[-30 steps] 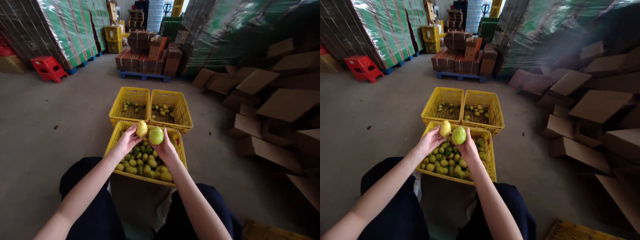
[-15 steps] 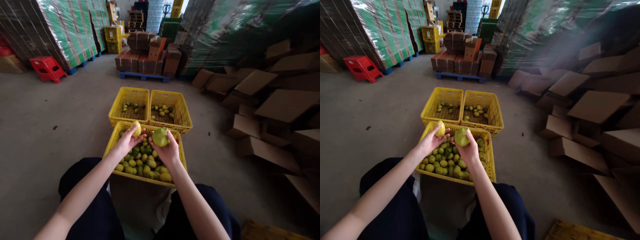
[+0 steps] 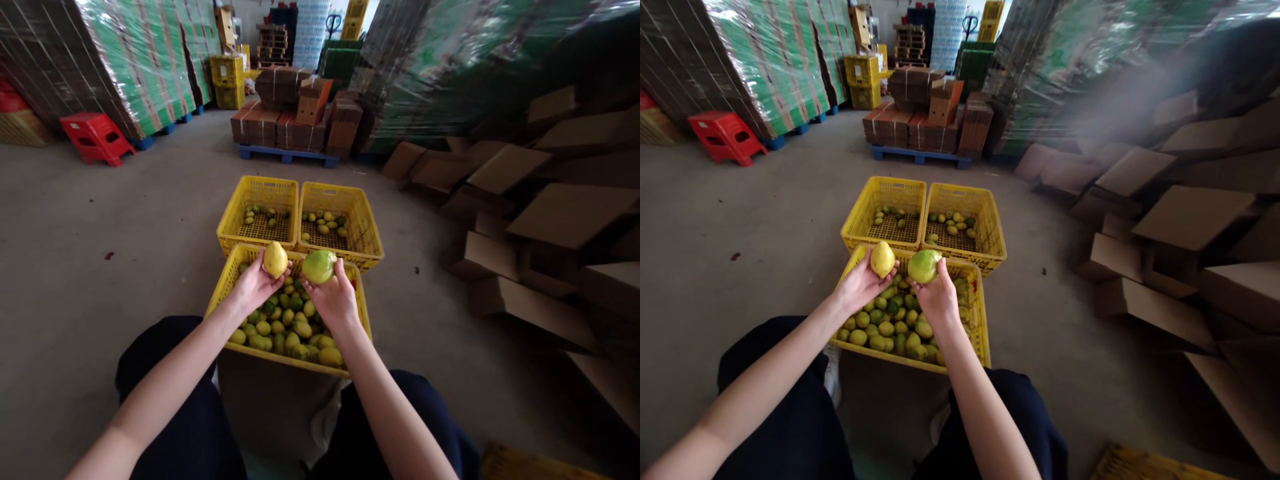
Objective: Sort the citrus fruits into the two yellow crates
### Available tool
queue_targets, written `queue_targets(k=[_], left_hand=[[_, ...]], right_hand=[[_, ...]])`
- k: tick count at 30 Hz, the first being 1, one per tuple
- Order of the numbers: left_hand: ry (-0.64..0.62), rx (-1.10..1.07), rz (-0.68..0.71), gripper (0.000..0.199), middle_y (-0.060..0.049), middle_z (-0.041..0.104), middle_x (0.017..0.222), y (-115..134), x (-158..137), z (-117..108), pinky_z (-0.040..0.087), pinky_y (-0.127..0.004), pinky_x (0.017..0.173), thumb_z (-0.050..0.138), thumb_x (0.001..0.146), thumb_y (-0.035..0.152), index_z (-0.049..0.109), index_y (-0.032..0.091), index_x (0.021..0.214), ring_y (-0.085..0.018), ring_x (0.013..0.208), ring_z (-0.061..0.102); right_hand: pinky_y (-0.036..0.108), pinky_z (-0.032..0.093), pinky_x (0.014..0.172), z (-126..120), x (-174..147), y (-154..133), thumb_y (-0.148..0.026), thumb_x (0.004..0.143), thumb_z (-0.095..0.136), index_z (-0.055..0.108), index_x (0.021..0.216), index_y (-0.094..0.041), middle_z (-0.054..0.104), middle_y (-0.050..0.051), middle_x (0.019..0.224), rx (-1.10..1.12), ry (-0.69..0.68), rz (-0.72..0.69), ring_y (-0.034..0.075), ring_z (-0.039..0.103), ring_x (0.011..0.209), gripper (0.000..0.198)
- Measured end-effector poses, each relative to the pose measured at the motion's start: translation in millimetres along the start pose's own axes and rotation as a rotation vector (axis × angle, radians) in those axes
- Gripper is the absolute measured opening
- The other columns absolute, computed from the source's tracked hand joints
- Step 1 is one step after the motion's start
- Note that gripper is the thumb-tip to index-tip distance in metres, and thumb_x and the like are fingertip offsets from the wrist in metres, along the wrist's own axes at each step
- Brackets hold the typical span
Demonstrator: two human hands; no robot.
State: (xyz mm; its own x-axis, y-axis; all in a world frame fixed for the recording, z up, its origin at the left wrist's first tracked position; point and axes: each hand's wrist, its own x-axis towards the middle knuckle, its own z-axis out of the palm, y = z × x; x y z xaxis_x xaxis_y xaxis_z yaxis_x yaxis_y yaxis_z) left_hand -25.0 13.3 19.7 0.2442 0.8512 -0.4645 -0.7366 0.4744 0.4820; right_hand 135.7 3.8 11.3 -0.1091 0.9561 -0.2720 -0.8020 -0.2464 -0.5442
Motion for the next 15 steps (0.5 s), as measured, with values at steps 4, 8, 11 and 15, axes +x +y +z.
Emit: queue_targets(k=[4,8,11,15], left_hand=[[0.084,0.005,0.014,0.035,-0.011,0.069,0.087,2.7,-0.5,1.2,0.059,-0.027,0.068,0.042,0.097,0.034,0.06,0.011,0.115,-0.019,0.076,0.069],[0.048,0.038,0.03,0.03,-0.012,0.07,0.093,1.9,0.3,-1.5,0.061,-0.03,0.074,0.054,0.092,0.028,0.062,0.01,0.115,-0.019,0.08,0.07],[-0.012,0.096,0.054,0.024,-0.012,0.071,0.095,0.8,0.8,-4.9,0.061,-0.029,0.078,0.063,0.086,0.018,0.065,0.009,0.108,-0.019,0.083,0.071],[-0.047,0.103,0.041,0.019,-0.014,0.071,0.1,0.7,0.0,-7.1,0.06,-0.029,0.078,0.061,0.087,0.017,0.066,0.007,0.102,-0.02,0.085,0.071]], right_hand=[[0.025,0.058,0.076,-1.1,-1.2,1.3,-0.041,0.078,0.07,0.066,0.096,-0.025,0.075,0.0,0.093,-0.009,0.04,-0.023,0.015,0.07,0.085,0.025],[0.03,0.059,0.081,-6.9,1.9,1.6,-0.042,0.078,0.071,0.066,0.099,-0.023,0.074,0.005,0.097,-0.023,0.028,0.011,0.019,0.071,0.092,0.029],[0.035,0.061,0.079,-9.6,4.9,2.2,-0.04,0.079,0.07,0.066,0.097,-0.021,0.075,0.007,0.094,-0.038,0.032,0.034,0.022,0.072,0.089,0.026],[0.035,0.061,0.077,-6.7,4.7,2.8,-0.04,0.08,0.07,0.068,0.094,-0.019,0.076,0.007,0.088,-0.061,0.037,0.051,0.022,0.073,0.083,0.026]])
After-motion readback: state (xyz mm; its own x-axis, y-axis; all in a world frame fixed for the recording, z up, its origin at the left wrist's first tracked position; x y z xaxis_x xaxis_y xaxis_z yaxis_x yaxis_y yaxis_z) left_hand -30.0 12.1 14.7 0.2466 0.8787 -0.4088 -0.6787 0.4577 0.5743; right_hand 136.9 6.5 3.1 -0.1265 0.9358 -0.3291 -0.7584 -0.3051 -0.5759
